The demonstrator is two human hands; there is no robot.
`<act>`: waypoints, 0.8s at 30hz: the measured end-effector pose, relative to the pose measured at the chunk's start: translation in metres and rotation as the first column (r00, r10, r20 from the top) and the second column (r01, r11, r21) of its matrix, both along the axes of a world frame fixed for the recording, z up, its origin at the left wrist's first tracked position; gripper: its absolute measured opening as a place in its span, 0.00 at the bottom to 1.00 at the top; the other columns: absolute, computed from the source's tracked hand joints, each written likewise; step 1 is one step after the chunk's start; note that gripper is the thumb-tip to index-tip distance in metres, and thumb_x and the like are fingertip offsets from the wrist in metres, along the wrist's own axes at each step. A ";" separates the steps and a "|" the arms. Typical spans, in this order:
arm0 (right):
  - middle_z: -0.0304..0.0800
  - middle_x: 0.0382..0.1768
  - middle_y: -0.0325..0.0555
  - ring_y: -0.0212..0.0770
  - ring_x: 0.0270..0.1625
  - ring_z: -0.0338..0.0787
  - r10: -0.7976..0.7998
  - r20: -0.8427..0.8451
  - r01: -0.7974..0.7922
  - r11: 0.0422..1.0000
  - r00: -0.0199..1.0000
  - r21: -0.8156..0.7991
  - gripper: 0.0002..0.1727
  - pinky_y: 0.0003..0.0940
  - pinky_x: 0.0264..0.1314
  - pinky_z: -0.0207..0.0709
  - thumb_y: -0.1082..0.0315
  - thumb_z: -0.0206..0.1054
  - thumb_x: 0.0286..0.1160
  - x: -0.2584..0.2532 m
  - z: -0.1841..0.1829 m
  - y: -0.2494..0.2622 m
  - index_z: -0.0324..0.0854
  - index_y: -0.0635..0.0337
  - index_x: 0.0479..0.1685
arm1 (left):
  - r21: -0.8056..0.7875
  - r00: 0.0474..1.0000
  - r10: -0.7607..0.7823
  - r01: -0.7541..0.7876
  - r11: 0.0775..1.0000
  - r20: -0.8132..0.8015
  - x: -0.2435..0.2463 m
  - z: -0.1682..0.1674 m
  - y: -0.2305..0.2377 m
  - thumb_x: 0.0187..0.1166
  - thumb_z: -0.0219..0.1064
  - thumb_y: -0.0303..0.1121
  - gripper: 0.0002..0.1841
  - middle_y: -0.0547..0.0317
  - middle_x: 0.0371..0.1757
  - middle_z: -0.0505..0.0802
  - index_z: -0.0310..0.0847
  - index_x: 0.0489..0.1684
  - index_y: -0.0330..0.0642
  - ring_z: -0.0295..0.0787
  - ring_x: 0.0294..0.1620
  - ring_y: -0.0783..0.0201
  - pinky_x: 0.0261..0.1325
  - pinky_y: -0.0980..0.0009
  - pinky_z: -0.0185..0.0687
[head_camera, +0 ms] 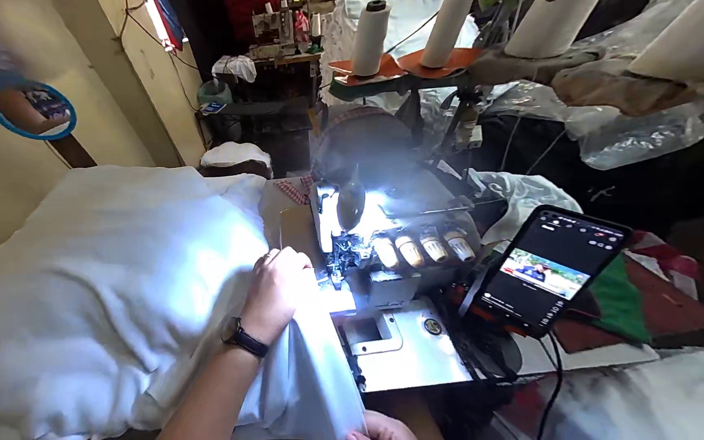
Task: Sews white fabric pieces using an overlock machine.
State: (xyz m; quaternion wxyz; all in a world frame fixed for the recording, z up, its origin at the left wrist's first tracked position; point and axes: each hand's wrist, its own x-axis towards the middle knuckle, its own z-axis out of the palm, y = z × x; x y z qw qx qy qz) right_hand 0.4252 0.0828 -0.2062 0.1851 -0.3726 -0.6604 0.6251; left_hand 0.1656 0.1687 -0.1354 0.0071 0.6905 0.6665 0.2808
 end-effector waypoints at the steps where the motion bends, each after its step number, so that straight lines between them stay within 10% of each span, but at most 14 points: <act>1: 0.91 0.38 0.48 0.32 0.43 0.89 -0.012 -0.021 0.012 1.000 1.000 0.003 0.14 0.35 0.52 0.83 0.67 0.63 0.84 -0.001 0.000 0.001 0.89 0.70 0.40 | -0.026 1.000 0.002 -0.002 1.000 -0.002 0.000 0.002 0.005 0.81 0.67 0.37 0.08 0.59 0.48 0.91 0.92 0.39 0.49 0.86 0.55 0.56 0.62 0.51 0.80; 7: 0.92 0.35 0.45 0.28 0.40 0.89 -0.136 -0.050 0.141 0.983 0.989 0.121 0.13 0.28 0.50 0.82 0.66 0.65 0.82 -0.018 0.015 0.030 0.90 0.68 0.37 | -0.246 0.988 0.156 -0.156 0.957 -0.019 0.002 0.020 0.066 0.75 0.69 0.31 0.13 0.48 0.67 0.86 0.90 0.54 0.41 0.79 0.73 0.47 0.75 0.43 0.72; 15: 0.92 0.34 0.41 0.24 0.40 0.89 -0.167 -0.163 0.174 0.984 0.972 0.030 0.10 0.25 0.50 0.82 0.69 0.67 0.80 -0.024 0.005 0.012 0.89 0.67 0.37 | -0.229 0.968 0.248 -0.248 0.941 -0.030 0.001 0.022 0.076 0.74 0.71 0.32 0.14 0.47 0.66 0.87 0.90 0.55 0.41 0.81 0.70 0.47 0.73 0.42 0.71; 19: 0.93 0.35 0.39 0.23 0.40 0.90 -0.149 -0.185 0.147 0.989 0.971 -0.027 0.08 0.25 0.51 0.84 0.70 0.66 0.81 -0.016 -0.001 -0.003 0.88 0.67 0.40 | 0.099 0.966 0.201 -0.218 0.971 0.163 -0.004 0.019 0.023 0.81 0.69 0.36 0.14 0.38 0.63 0.86 0.85 0.56 0.35 0.81 0.68 0.38 0.68 0.37 0.75; 24: 0.94 0.37 0.35 0.22 0.42 0.91 -0.129 -0.196 0.100 0.983 0.972 -0.151 0.08 0.26 0.52 0.85 0.71 0.65 0.82 0.010 -0.017 -0.026 0.88 0.66 0.44 | 0.462 0.975 0.129 -0.200 0.864 0.180 0.019 -0.042 -0.101 0.79 0.67 0.37 0.09 0.49 0.42 0.88 0.83 0.43 0.39 0.85 0.51 0.55 0.58 0.61 0.81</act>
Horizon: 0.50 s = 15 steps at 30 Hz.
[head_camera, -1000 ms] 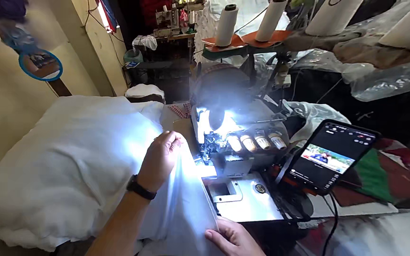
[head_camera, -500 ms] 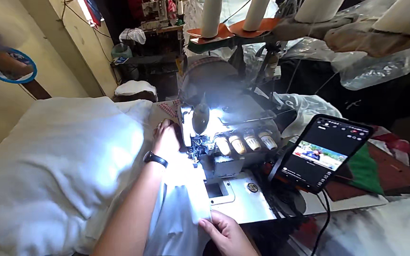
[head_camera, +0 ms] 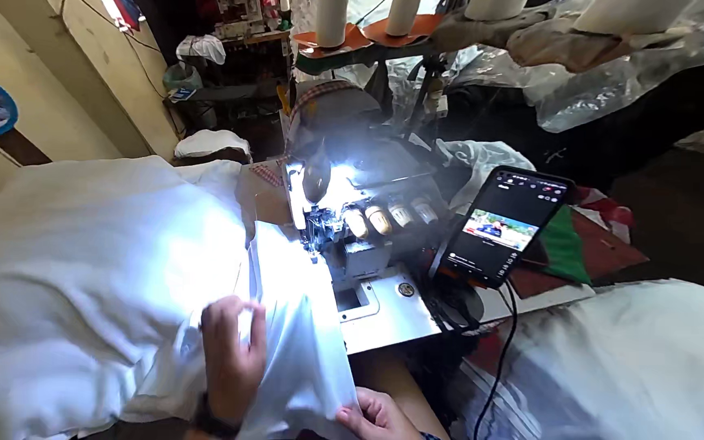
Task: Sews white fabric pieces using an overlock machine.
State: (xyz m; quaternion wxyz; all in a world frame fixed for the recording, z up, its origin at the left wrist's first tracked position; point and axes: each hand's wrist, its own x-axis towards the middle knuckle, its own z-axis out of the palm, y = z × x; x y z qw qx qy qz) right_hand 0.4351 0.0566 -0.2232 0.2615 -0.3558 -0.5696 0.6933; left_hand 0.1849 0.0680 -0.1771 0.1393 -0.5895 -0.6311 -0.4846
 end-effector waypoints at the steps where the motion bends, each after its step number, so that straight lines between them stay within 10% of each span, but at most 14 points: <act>1: 0.94 0.37 0.33 0.22 0.43 0.91 -0.013 -0.015 0.013 0.999 1.000 -0.041 0.08 0.27 0.54 0.86 0.72 0.64 0.82 0.007 -0.005 -0.005 0.88 0.65 0.44 | 0.007 1.000 -0.021 0.021 1.000 -0.005 0.007 -0.019 -0.027 0.81 0.67 0.40 0.09 0.54 0.41 0.86 0.80 0.41 0.45 0.84 0.50 0.61 0.59 0.67 0.79; 4: 0.93 0.36 0.30 0.24 0.40 0.91 -0.083 -0.033 0.074 0.973 0.996 -0.219 0.09 0.29 0.49 0.86 0.69 0.60 0.85 0.032 -0.024 -0.018 0.87 0.57 0.43 | -0.083 0.998 -0.006 0.011 0.996 0.061 0.016 -0.075 -0.095 0.85 0.64 0.44 0.10 0.59 0.44 0.79 0.73 0.42 0.49 0.78 0.52 0.69 0.63 0.77 0.73; 9: 0.91 0.30 0.33 0.27 0.33 0.89 -0.099 0.127 0.134 0.943 0.987 -0.304 0.04 0.28 0.40 0.85 0.69 0.69 0.76 0.062 -0.042 -0.030 0.87 0.59 0.38 | -0.424 0.866 0.312 -0.131 0.896 0.392 0.014 -0.121 -0.139 0.76 0.69 0.31 0.22 0.24 0.51 0.85 0.75 0.53 0.14 0.86 0.53 0.43 0.60 0.54 0.83; 12: 0.89 0.26 0.31 0.24 0.29 0.85 -0.112 0.196 0.164 0.948 0.974 -0.273 0.04 0.23 0.35 0.81 0.68 0.73 0.72 0.064 -0.044 -0.030 0.88 0.58 0.34 | -0.576 0.772 0.369 -0.004 0.817 0.517 0.010 -0.128 -0.129 0.73 0.74 0.36 0.31 0.21 0.69 0.80 0.73 0.68 0.18 0.77 0.73 0.35 0.75 0.47 0.74; 15: 0.86 0.23 0.29 0.22 0.25 0.81 -0.138 0.286 0.190 0.968 0.948 -0.164 0.08 0.21 0.31 0.76 0.64 0.76 0.68 0.062 -0.050 -0.030 0.87 0.56 0.27 | -0.597 0.791 0.323 0.066 0.799 0.520 0.009 -0.130 -0.116 0.76 0.70 0.34 0.22 0.28 0.65 0.87 0.84 0.62 0.23 0.81 0.73 0.40 0.78 0.49 0.72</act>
